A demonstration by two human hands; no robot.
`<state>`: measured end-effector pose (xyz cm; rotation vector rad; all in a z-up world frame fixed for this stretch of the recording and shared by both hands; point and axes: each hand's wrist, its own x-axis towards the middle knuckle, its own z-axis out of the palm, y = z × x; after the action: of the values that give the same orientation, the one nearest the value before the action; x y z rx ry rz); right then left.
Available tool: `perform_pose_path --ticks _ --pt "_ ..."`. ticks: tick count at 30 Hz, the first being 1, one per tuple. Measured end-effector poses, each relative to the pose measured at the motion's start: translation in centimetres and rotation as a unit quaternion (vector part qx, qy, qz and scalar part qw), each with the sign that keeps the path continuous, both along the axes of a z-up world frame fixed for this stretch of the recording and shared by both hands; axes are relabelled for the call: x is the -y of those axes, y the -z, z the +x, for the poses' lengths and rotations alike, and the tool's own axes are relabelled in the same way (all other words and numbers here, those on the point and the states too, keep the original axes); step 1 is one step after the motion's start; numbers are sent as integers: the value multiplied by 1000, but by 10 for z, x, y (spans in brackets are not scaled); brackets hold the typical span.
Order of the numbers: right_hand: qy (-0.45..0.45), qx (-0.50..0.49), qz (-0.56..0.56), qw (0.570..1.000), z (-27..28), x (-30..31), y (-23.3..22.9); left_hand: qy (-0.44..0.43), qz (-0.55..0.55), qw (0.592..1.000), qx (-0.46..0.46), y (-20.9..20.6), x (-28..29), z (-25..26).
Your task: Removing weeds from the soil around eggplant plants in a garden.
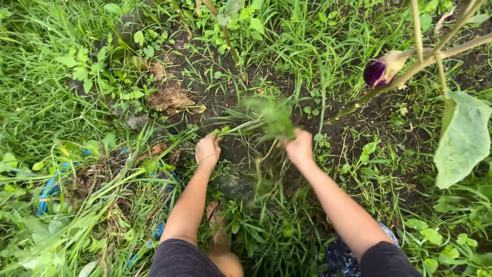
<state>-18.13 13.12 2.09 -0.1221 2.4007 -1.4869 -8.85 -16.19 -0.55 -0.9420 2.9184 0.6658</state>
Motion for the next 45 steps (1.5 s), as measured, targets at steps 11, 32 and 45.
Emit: perform_pose_path --ticks 11,32,45 --pt "-192 -71 66 977 28 173 62 -167 468 839 -222 91 49 -1" --pt "-101 -182 -78 975 42 226 49 57 102 918 -380 67 46 -13" --pt "-134 -221 44 965 -19 181 -1 91 133 973 -164 -11 43 -57"
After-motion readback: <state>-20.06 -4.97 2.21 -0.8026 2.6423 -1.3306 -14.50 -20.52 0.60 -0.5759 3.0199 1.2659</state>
